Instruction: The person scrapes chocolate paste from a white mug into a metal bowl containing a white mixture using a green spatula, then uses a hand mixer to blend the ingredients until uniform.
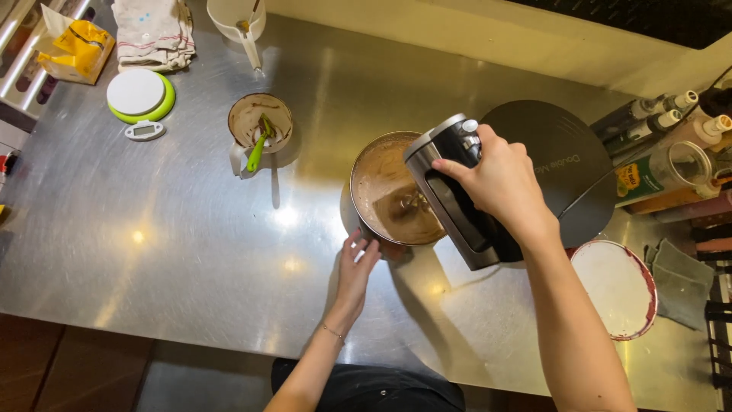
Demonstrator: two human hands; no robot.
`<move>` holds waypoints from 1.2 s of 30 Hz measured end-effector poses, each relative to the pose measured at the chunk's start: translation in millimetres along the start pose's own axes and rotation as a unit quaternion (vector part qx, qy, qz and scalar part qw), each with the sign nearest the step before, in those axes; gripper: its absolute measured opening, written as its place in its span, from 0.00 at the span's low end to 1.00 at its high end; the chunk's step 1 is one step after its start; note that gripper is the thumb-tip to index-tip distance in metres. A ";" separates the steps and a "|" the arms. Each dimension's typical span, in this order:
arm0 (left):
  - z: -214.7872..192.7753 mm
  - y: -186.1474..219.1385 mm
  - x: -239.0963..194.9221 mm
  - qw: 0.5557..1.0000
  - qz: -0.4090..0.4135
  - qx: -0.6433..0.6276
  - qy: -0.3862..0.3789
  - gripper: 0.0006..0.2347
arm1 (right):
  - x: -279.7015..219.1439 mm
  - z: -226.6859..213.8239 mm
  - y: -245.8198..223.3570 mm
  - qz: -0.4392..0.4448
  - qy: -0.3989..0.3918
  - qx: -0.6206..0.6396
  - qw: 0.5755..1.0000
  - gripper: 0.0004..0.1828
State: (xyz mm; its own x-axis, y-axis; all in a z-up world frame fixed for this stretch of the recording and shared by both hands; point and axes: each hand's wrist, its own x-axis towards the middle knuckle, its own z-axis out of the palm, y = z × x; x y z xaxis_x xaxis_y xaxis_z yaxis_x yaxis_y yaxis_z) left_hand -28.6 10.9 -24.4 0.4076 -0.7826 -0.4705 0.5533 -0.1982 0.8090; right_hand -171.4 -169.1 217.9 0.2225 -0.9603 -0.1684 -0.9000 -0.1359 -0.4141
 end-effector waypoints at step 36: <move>-16.5 77.5 96.3 0.974 -0.015 0.217 0.063 0.17 | -21.0 -35.0 -26.7 0.042 -0.126 -0.104 0.986 0.33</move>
State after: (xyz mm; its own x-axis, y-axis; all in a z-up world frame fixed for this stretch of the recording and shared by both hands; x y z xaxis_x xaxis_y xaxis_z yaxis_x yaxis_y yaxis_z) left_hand 65.4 -70.1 -12.8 0.4968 -0.7001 -0.5129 0.2176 -0.4717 0.8545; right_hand -165.1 -153.8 263.8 0.2063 -0.8832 -0.4212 -0.9707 -0.1304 -0.2021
